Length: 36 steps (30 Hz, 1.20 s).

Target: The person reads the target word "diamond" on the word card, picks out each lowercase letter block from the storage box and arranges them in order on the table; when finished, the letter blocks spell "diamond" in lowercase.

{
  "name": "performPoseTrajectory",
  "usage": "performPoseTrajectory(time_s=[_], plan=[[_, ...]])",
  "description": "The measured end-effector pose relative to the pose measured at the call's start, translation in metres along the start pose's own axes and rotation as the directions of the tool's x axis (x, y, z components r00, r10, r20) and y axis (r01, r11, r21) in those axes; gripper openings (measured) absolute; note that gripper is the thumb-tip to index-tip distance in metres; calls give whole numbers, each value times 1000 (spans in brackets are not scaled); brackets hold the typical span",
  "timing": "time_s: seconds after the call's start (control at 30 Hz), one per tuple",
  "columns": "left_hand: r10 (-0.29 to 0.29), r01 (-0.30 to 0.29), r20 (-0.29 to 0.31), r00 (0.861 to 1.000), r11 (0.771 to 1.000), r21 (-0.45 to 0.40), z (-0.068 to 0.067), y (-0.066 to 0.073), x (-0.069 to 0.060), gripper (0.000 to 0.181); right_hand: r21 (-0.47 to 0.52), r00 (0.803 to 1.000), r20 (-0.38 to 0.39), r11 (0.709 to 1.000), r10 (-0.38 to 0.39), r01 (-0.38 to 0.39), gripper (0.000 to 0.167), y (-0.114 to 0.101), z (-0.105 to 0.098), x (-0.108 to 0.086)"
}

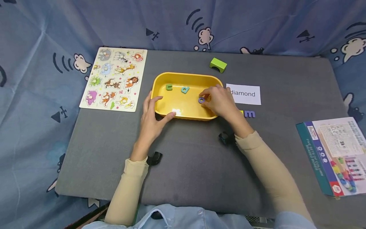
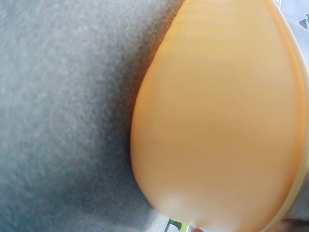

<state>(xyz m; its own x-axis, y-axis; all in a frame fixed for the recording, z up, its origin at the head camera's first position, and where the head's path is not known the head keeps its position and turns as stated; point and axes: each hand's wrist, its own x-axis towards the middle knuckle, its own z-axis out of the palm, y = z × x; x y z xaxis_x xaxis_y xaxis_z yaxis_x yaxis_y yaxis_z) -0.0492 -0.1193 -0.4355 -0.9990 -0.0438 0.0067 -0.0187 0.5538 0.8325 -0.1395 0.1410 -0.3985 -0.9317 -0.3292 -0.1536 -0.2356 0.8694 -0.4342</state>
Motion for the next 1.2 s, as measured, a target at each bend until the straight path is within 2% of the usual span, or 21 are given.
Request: performPoseTrajectory(time_s=[0.73,0.83,0.93,1.07,1.2], plan=[[1,-1,-10,1000,1000,10,1,0,0,76,-45,999,-44,999,-22,20,23,0,6,1],[-10,10,-4,1000,1000,5,1,0,-1,77,-23,999,-38,999,-27,26,23,1,6,1],[-24,24,5,1000,1000,0,1,0,-2,79,40,999,-43,999,-29,31,22,3,5,-1],[-27,27,8,1000,1000,0,1,0,-2,79,139,991,-113,986,-71,87,21,5,4,-6],[-23,23,8,1000,1000,-1,1,0,-1,78,170,970,-212,974,-116,153,23,8,3,-13]])
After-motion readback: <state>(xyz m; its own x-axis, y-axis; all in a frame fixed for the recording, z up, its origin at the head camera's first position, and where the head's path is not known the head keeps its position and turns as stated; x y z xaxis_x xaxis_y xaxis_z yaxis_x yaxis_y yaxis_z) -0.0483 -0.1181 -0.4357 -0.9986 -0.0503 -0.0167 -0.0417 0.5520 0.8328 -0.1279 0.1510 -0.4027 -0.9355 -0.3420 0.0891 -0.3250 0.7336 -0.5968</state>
